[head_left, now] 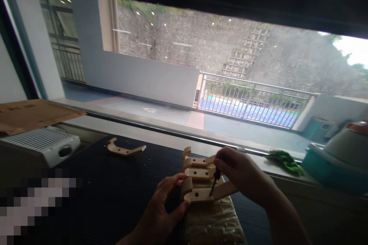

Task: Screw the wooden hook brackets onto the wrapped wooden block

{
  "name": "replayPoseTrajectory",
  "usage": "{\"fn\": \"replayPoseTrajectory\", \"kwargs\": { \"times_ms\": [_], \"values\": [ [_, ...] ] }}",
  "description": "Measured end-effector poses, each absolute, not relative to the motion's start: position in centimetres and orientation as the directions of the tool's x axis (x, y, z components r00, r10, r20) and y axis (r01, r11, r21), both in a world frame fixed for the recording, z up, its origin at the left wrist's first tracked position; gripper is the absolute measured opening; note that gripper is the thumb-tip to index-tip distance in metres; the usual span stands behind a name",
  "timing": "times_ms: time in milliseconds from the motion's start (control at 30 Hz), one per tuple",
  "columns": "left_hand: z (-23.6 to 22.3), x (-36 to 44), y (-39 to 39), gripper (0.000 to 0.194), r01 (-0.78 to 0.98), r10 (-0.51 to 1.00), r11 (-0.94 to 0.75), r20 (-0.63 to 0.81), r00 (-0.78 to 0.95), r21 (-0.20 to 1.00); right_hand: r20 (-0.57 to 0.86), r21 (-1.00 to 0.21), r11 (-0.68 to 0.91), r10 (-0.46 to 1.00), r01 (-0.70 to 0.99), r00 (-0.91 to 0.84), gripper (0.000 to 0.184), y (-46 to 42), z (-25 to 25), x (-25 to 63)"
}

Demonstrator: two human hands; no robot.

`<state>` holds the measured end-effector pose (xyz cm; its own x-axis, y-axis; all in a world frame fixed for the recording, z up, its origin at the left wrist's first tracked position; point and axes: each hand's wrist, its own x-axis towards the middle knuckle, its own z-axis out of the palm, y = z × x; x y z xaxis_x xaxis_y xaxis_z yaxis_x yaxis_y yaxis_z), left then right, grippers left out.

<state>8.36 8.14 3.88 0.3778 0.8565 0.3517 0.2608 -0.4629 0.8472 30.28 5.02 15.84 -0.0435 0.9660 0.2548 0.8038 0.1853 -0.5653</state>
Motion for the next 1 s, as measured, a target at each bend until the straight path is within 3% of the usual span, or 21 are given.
{"fn": "replayPoseTrajectory", "kwargs": {
  "times_ms": [200,433,767,1000],
  "values": [
    [4.1,8.5,7.9,0.044,0.287,0.86,-0.468,0.356,0.365,0.836,0.269,-0.545,0.136,0.963,0.827,0.019,0.025,5.5,15.6,30.7],
    [4.1,8.6,8.0,0.044,0.293,0.861,-0.465,0.35,0.368,0.836,0.237,-0.633,0.233,0.966,0.738,-0.102,0.02,4.6,16.1,30.2],
    [4.3,8.6,7.8,0.043,0.289,0.862,-0.454,0.334,0.381,0.843,0.257,-0.554,0.138,0.966,0.821,0.011,0.027,5.2,15.9,30.9],
    [4.6,8.5,7.7,0.044,0.281,0.863,-0.447,0.326,0.387,0.849,0.271,-0.584,0.236,0.958,0.776,-0.088,0.018,4.0,16.5,30.3]
  ]
}}
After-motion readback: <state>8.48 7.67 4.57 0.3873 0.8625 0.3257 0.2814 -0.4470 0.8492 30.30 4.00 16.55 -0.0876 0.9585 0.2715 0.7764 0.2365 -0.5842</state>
